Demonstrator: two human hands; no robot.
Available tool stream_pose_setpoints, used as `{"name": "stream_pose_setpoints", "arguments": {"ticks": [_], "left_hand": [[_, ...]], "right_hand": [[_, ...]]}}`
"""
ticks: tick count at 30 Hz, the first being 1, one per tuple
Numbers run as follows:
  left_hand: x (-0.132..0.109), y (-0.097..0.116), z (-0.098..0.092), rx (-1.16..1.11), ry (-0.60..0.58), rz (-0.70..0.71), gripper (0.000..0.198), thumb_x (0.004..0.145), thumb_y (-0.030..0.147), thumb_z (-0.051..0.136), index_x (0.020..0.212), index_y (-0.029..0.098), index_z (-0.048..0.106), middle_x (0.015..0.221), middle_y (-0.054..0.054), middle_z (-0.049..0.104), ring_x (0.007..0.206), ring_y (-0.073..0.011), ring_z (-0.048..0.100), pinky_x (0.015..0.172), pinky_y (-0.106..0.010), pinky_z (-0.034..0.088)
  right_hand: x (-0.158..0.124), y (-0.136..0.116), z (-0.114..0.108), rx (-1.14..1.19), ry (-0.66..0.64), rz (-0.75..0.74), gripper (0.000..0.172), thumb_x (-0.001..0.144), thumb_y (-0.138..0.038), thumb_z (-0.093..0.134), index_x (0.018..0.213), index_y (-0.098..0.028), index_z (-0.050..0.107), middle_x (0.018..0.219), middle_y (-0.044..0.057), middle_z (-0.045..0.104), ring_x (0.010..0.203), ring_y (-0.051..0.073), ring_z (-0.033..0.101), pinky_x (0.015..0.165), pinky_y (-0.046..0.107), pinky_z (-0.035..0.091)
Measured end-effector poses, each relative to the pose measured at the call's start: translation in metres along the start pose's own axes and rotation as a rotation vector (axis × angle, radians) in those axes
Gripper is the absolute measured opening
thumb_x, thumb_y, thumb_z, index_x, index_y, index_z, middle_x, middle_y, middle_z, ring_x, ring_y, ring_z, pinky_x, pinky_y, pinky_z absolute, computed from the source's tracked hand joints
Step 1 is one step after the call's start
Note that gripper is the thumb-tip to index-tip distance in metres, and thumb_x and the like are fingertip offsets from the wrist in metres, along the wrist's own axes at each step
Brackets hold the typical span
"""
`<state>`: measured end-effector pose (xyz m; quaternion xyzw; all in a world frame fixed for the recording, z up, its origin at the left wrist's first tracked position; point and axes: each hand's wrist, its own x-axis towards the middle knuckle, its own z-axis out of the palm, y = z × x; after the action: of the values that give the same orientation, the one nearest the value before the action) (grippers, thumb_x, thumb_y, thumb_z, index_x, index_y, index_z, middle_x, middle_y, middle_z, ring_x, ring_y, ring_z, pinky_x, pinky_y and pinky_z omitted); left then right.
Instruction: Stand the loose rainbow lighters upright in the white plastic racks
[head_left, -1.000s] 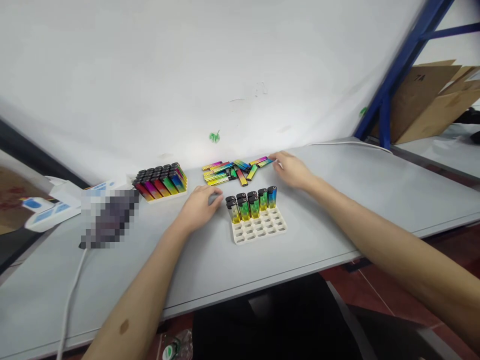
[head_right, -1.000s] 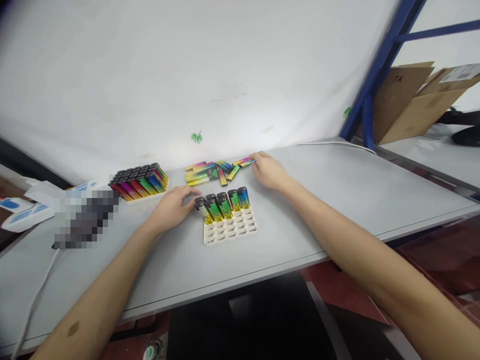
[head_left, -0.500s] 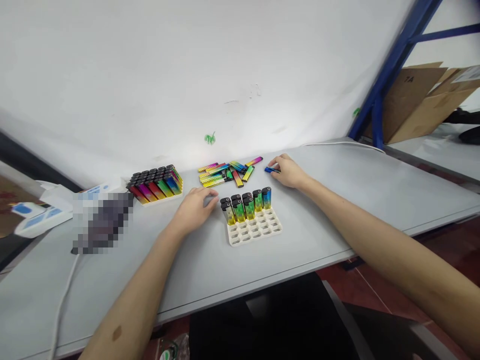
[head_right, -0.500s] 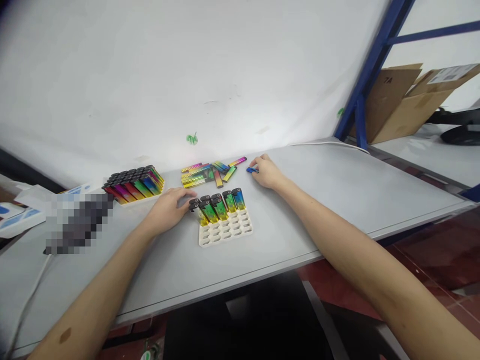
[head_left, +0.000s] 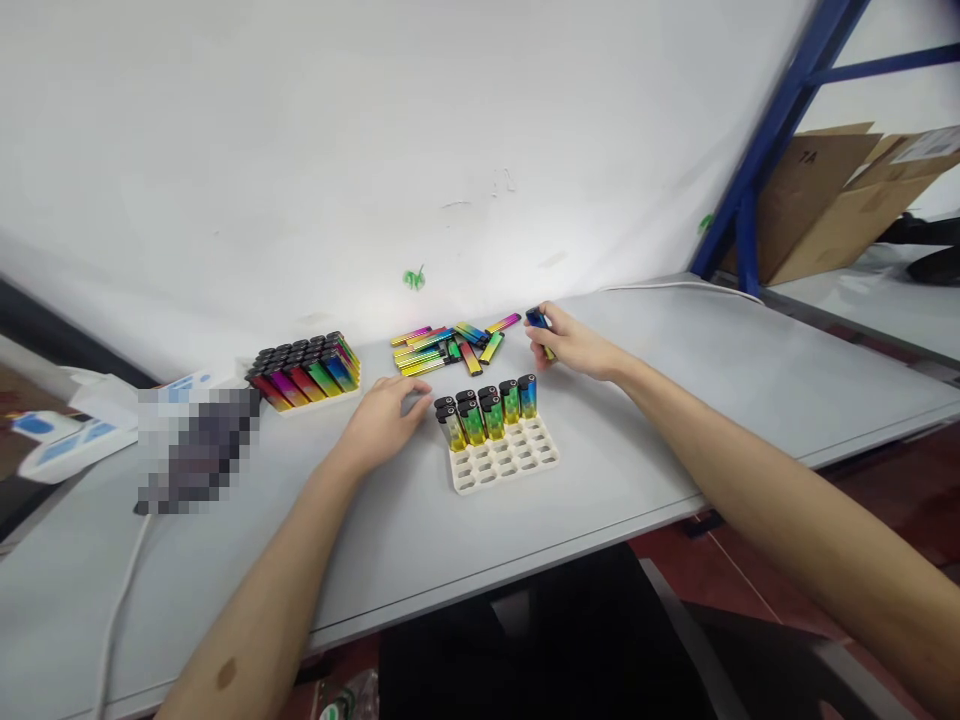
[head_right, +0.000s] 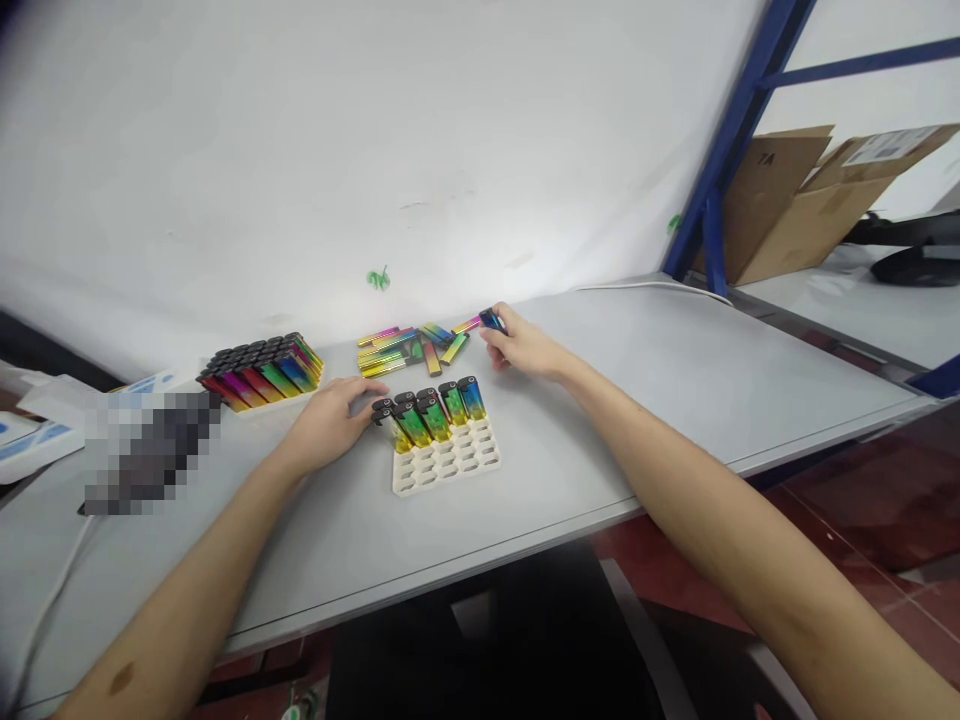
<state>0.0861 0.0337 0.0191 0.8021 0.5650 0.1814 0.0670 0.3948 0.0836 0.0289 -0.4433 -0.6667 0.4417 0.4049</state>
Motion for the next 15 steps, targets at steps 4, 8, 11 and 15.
{"name": "stream_pose_setpoints", "arguments": {"ticks": [4, 8, 11, 15], "left_hand": [[0.000, 0.000, 0.000, -0.007, -0.001, 0.000, 0.034, 0.092, 0.037, 0.045, 0.109, 0.020, 0.068, 0.115, -0.010, 0.071, 0.116, -0.0296, 0.060, 0.102, -0.045, 0.047], [0.000, 0.001, 0.000, -0.006, -0.002, 0.006, 0.034, 0.092, 0.036, 0.045, 0.109, 0.020, 0.068, 0.116, -0.011, 0.071, 0.116, -0.0299, 0.060, 0.102, -0.045, 0.047], [0.000, 0.000, 0.000, -0.002, -0.002, 0.011, 0.034, 0.091, 0.036, 0.045, 0.110, 0.019, 0.068, 0.116, -0.011, 0.072, 0.116, -0.0301, 0.060, 0.102, -0.046, 0.047], [0.000, 0.000, 0.001, -0.011, 0.011, 0.010, 0.033, 0.091, 0.036, 0.045, 0.108, 0.021, 0.068, 0.115, -0.010, 0.072, 0.115, -0.0294, 0.060, 0.102, -0.045, 0.048]], "right_hand": [[0.001, -0.006, 0.011, 0.326, 0.154, -0.007, 0.047, 0.093, -0.067, 0.047, 0.078, -0.023, 0.050, 0.050, -0.008, 0.032, 0.041, 0.009, 0.028, 0.039, 0.023, 0.029], [0.002, -0.009, 0.015, 0.521, 0.240, 0.104, 0.056, 0.094, -0.068, 0.039, 0.060, -0.023, 0.036, 0.043, -0.007, 0.025, 0.037, 0.007, 0.017, 0.037, 0.024, 0.014], [0.001, -0.011, 0.016, 0.607, 0.228, 0.158, 0.050, 0.096, -0.055, 0.036, 0.058, -0.023, 0.030, 0.043, -0.007, 0.022, 0.037, 0.007, 0.013, 0.039, 0.023, 0.009], [0.001, -0.012, 0.018, 0.655, 0.192, 0.169, 0.043, 0.095, -0.045, 0.032, 0.058, -0.023, 0.027, 0.042, -0.006, 0.021, 0.038, 0.008, 0.011, 0.038, 0.023, 0.009]]}}
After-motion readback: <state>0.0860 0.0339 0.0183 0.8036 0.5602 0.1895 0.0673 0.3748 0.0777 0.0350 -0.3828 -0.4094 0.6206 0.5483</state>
